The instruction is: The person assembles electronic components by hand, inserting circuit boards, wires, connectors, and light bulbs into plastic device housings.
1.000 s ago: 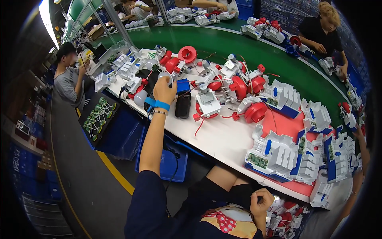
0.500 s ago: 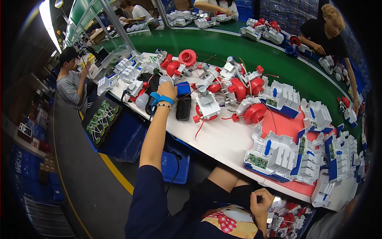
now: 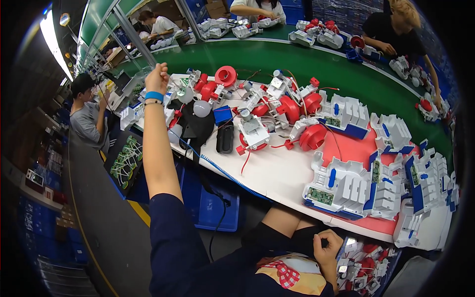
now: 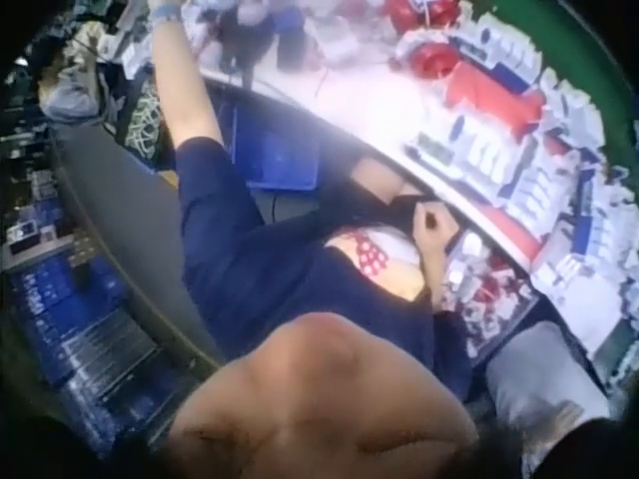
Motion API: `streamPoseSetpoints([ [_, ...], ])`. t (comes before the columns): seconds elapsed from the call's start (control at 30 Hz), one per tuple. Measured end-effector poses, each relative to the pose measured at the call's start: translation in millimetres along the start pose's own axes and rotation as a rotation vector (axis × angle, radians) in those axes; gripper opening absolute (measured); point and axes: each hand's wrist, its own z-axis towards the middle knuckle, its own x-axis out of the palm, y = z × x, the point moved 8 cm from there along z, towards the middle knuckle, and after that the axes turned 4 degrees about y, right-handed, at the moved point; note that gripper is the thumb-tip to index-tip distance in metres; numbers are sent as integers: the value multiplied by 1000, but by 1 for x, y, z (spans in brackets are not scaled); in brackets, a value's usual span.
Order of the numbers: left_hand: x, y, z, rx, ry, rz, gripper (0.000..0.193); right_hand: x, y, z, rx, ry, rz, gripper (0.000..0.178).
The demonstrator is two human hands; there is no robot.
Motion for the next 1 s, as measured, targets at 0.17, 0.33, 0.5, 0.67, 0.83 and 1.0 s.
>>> streamPoseSetpoints([
  [0.17, 26, -32, -11, 74, 204, -108, 29, 9, 5, -2, -34, 54, 24, 15],
  [0.33, 113, -53, -47, 81, 775, -384, 25, 4, -4, 0, -42, 1, 11, 14],
  [0.5, 130, -103, -150, 221, 822, -229, 25, 18, 6, 16, -114, 60, 83, 14],
  [0.67, 186, -56, -258, 180, 997, -218, 16, 8, 17, 18, -159, 17, 37, 13],
  [0.83, 208, -3, -317, 65, 924, -129, 15, -17, 52, 44, -352, -60, -276, 17],
  [1.0, 210, 8, -321, 85, 837, -103, 12, -3, 32, 67, -140, 82, -507, 24],
])
